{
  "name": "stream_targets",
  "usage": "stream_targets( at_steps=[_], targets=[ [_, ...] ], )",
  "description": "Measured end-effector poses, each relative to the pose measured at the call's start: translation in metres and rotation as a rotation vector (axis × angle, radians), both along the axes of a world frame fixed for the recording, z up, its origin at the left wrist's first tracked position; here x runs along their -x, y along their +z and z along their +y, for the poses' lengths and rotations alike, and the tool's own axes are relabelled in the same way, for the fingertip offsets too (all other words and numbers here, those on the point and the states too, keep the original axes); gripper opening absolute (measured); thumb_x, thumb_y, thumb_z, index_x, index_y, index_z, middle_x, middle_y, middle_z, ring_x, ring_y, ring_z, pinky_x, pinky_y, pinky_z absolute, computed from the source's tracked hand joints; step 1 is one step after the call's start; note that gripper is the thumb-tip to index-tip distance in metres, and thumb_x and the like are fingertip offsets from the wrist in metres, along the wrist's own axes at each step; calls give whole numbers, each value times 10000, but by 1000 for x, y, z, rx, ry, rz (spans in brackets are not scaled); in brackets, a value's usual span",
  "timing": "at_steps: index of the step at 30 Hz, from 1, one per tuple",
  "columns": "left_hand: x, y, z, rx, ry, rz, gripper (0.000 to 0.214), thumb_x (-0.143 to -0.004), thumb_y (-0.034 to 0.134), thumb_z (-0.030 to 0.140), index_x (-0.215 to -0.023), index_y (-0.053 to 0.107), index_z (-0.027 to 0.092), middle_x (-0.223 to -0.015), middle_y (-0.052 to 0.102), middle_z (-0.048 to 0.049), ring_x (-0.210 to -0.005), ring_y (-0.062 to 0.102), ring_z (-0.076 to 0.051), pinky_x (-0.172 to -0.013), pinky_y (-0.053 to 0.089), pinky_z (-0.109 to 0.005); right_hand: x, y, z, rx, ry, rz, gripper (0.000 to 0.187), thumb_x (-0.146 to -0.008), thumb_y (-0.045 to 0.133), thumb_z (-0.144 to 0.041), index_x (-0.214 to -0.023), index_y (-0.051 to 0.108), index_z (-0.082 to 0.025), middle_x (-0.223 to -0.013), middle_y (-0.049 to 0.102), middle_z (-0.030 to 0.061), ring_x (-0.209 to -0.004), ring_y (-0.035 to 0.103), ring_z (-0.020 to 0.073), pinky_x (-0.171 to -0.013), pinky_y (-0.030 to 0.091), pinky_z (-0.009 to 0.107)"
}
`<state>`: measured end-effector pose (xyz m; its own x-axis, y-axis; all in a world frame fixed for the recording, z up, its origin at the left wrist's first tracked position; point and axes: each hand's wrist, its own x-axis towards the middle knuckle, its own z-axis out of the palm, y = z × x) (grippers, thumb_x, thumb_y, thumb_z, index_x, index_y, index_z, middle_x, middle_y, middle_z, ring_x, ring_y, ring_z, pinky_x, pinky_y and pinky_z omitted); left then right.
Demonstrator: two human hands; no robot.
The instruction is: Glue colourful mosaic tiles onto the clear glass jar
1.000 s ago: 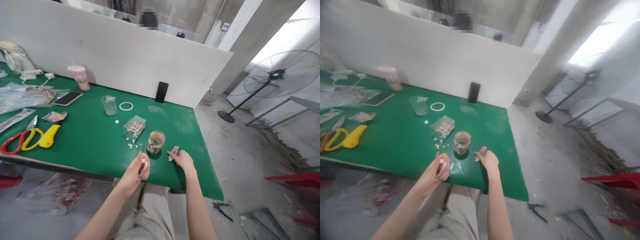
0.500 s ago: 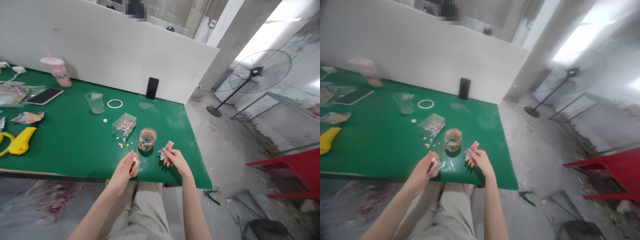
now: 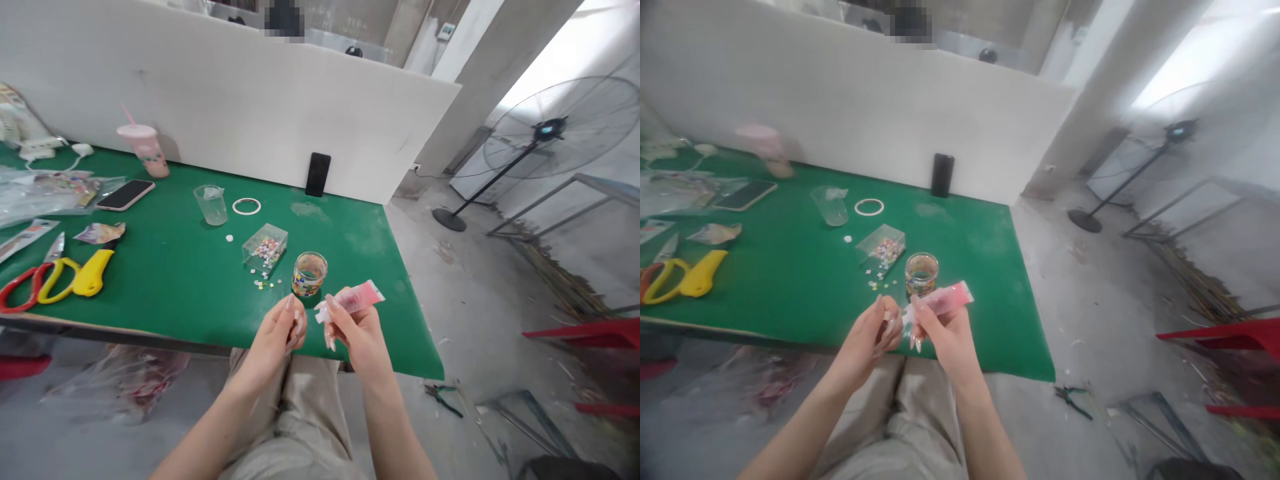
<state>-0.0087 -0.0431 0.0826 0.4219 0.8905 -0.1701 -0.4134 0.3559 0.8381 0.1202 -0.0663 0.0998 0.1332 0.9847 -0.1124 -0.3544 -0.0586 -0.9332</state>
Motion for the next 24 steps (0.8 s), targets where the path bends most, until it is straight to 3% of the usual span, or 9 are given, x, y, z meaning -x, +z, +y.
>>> stream_targets(
  at_steps=[6, 17, 24],
  targets=[
    [-9, 18, -10, 59, 33, 19, 544, -688, 551, 717, -634, 426, 190, -464, 351, 75, -414, 284, -49, -427, 240, -186, 18, 15, -9, -169, -121, -101, 281, -809, 644, -400, -673, 513, -191, -486, 515, -62, -391, 460, 56, -381, 397, 174],
    [-13, 27, -16, 57, 29, -21, 540, -667, 583, 707, -614, 437, 190, -444, 360, 77, -395, 264, -44, -405, 197, -201, 22, 22, -12, -213, -166, -110, 247, -834, 621, -381, -700, 500, -214, -507, 487, -78, -418, 466, 62, -396, 406, 177],
    [-15, 29, -18, 65, 41, -52, 535, -679, 579, 699, -611, 422, 193, -442, 316, 87, -395, 228, -39, -400, 189, -203, 23, 16, -11, -238, -207, -136, 243, -845, 618, -350, -692, 490, -211, -504, 468, -81, -416, 462, 58, -396, 381, 178]
  ],
)
